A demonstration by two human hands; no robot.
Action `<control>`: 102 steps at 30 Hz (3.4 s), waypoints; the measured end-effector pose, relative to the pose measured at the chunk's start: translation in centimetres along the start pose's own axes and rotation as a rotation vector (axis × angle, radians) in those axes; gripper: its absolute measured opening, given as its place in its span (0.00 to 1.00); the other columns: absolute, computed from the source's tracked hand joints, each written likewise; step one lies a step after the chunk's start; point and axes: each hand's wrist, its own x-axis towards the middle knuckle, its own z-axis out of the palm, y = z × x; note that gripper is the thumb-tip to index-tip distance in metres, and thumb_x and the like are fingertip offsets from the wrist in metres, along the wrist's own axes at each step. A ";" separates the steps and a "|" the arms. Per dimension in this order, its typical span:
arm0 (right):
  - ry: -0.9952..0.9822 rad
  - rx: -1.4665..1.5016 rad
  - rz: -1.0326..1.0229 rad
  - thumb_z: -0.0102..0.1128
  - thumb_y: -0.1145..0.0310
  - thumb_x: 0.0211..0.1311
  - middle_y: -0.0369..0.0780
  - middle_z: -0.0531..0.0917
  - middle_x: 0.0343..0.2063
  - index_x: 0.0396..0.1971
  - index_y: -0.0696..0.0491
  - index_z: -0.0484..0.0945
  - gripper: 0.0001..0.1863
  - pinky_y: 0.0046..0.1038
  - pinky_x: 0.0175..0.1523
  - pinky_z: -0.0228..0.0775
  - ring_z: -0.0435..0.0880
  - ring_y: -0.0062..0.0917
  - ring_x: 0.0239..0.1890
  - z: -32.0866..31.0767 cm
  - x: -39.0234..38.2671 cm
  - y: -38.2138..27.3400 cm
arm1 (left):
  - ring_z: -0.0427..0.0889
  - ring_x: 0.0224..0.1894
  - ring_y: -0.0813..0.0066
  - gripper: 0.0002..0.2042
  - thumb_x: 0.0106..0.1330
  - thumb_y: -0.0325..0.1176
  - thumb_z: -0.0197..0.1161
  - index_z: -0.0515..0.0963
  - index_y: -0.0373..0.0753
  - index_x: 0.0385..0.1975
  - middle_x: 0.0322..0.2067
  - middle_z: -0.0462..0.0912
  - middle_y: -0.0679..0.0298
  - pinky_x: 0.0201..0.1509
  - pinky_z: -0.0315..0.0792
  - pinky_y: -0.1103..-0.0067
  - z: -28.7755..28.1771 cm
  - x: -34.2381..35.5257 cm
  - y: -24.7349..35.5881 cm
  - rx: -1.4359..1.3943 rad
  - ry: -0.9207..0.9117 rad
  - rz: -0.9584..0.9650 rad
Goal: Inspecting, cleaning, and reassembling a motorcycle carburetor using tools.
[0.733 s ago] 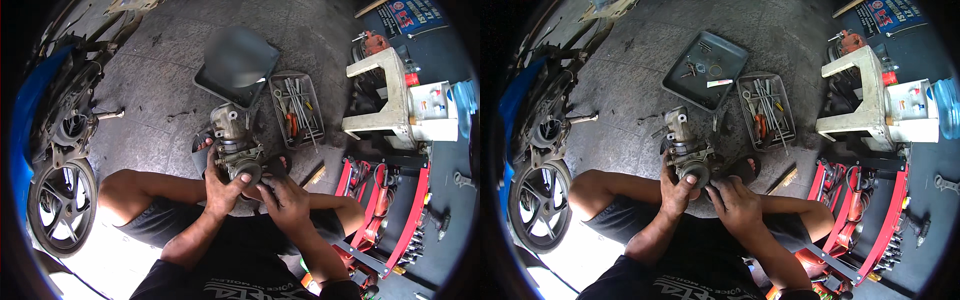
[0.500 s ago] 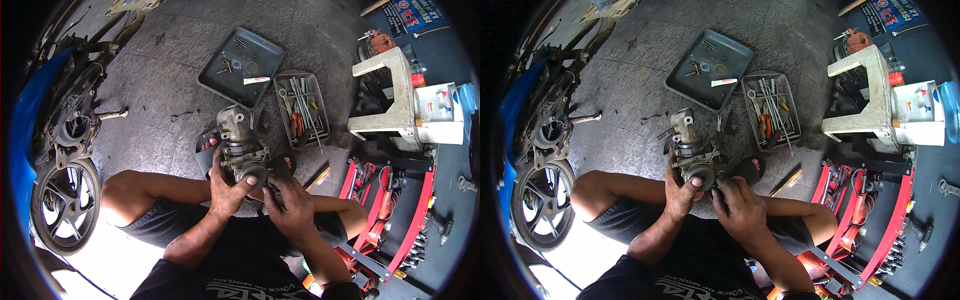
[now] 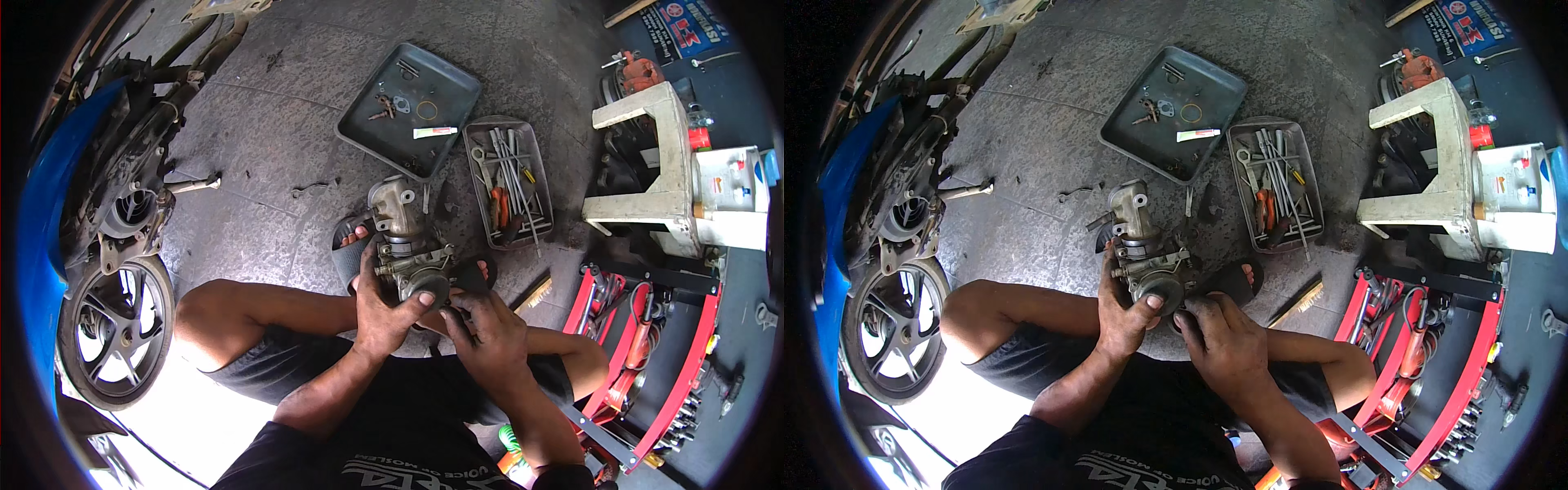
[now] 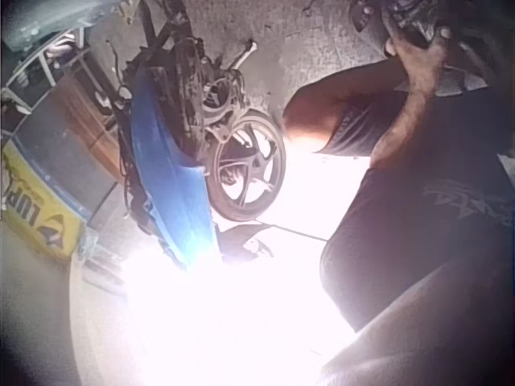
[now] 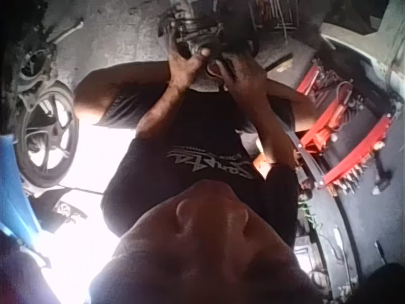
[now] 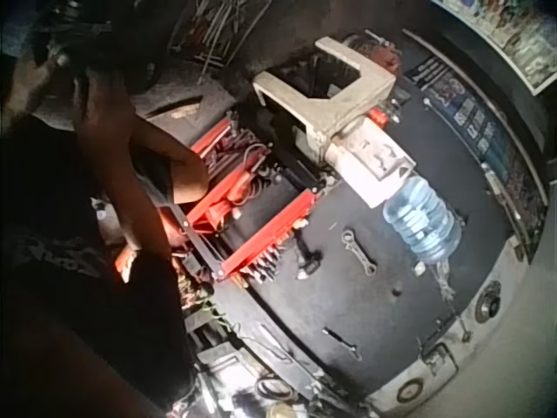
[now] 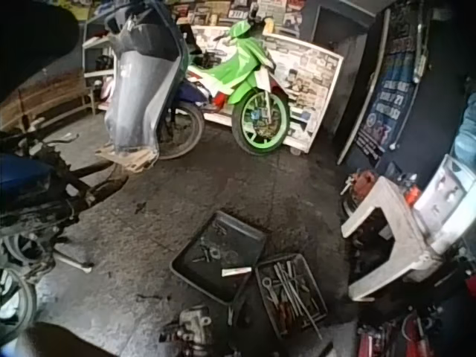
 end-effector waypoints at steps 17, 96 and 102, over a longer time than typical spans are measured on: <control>-0.076 -0.029 0.061 0.68 0.68 0.61 0.45 0.80 0.34 0.37 0.54 0.76 0.10 0.37 0.34 0.78 0.85 0.41 0.31 0.4 0.1 0.3 | 0.74 0.61 0.60 0.55 0.50 0.40 0.79 0.48 0.24 0.70 0.59 0.72 0.47 0.67 0.70 0.67 0.0 0.4 -1.1 0.025 0.045 -0.005; -0.006 -0.063 -0.060 0.68 0.60 0.62 0.49 0.85 0.37 0.54 0.60 0.73 0.26 0.37 0.46 0.78 0.88 0.41 0.37 -10.9 1.0 -1.9 | 0.40 0.80 0.52 0.58 0.50 0.51 0.77 0.49 0.19 0.71 0.74 0.48 0.36 0.80 0.41 0.68 -2.5 1.9 -4.3 0.262 0.191 -0.072; -0.045 -0.116 -0.116 0.66 0.66 0.60 0.55 0.78 0.47 0.58 0.60 0.69 0.28 0.43 0.50 0.77 0.83 0.49 0.47 -13.4 0.2 -3.0 | 0.72 0.64 0.57 0.43 0.57 0.39 0.75 0.58 0.26 0.68 0.61 0.72 0.46 0.69 0.66 0.69 0.1 0.5 -0.6 0.048 0.161 -0.098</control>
